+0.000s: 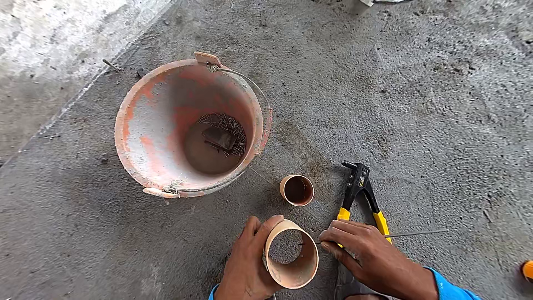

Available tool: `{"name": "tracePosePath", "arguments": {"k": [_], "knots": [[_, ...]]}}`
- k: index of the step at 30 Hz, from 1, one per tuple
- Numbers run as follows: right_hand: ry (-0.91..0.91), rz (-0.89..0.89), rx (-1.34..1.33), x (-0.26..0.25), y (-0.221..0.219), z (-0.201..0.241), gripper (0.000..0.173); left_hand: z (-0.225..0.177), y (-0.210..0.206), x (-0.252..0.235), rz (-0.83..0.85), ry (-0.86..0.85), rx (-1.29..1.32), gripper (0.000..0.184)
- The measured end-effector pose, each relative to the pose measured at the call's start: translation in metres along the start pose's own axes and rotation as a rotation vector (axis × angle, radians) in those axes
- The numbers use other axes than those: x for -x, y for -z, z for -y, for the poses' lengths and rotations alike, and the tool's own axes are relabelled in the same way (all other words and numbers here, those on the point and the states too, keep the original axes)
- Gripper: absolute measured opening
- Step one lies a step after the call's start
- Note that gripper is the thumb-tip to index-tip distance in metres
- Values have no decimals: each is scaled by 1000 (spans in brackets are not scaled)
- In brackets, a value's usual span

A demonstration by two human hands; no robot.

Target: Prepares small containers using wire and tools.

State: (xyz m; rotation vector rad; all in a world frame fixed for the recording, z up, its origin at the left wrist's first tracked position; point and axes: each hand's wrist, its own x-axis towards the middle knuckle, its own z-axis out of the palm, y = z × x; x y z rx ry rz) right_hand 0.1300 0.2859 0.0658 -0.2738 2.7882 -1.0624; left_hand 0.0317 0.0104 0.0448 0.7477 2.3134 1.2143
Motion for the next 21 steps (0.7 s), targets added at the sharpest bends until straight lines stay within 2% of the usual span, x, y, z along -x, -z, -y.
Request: {"name": "tracePosePath", "arguments": {"k": [8,21], "knots": [[-3,-16,20,-1,-2,1,25,1,-4,1,10,41,128,107],[-5,-7,13,-2,-4,2,25,5,-7,0,-44,2,208,104]]}}
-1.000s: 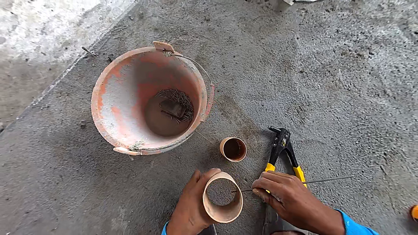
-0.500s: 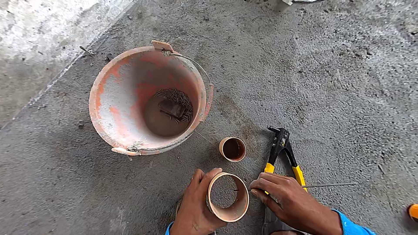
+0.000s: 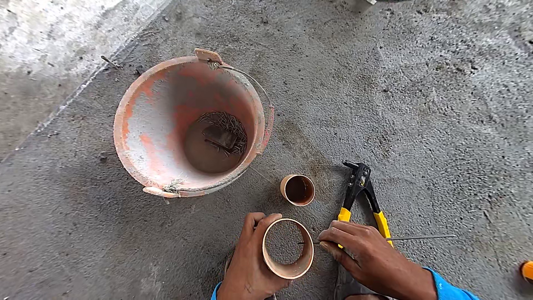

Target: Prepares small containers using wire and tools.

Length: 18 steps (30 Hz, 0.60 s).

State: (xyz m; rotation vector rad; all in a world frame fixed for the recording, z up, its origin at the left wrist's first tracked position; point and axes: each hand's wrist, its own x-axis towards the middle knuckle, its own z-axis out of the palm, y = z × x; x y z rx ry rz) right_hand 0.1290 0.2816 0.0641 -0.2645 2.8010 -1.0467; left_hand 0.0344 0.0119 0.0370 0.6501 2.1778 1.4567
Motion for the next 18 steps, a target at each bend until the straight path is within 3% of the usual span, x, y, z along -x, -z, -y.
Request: {"name": "tracePosePath", "arguments": {"k": [18], "knots": [[-8,5,9,0,-3,0,26,2,-1,0,40,-42,78,97]]}}
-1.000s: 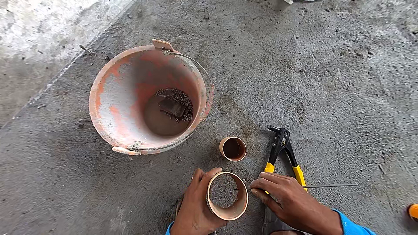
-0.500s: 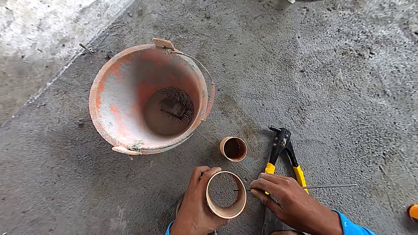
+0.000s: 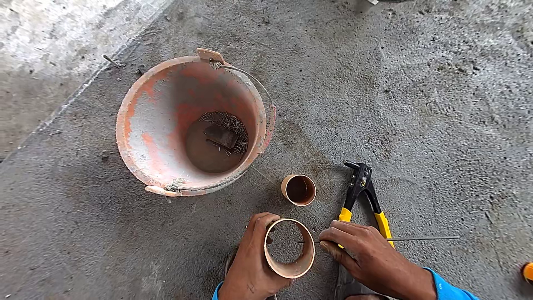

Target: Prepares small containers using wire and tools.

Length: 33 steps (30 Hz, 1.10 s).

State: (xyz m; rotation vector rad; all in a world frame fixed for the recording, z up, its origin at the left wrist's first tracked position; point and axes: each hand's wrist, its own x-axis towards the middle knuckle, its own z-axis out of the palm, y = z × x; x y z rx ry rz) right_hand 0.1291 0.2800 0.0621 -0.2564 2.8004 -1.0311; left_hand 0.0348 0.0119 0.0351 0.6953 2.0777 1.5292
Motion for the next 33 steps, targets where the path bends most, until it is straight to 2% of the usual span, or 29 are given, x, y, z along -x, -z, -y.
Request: {"name": "tracePosePath", "arguments": {"k": [11,20,33], "knots": [[-7,3,15,0,0,1,27,-2,-4,-1,-65,-66,-67,95],[-8,13,9,1,0,1,27,-5,-2,-2,-49,-91,-85,96],[-24,28,3,1,-1,1,22,-6,-3,-2,-14,-31,-84,97]]}}
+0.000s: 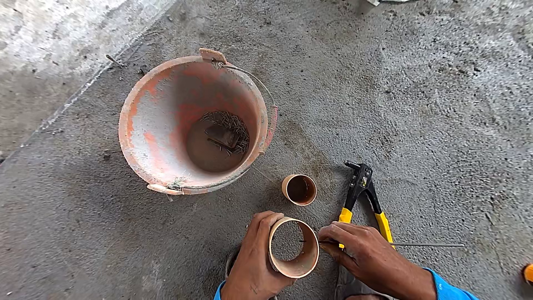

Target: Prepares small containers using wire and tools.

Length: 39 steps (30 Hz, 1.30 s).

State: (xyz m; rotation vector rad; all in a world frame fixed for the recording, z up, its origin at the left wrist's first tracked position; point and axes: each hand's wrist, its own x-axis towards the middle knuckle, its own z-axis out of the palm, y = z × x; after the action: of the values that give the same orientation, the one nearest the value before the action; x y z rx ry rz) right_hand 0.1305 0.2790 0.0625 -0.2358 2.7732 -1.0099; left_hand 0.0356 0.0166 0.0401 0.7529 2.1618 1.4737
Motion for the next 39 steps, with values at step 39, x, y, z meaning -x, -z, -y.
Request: {"name": "tracePosePath", "arguments": {"k": [39], "knots": [[4,-5,-22,-1,2,4,29,-1,1,0,-37,-62,34,98]]}}
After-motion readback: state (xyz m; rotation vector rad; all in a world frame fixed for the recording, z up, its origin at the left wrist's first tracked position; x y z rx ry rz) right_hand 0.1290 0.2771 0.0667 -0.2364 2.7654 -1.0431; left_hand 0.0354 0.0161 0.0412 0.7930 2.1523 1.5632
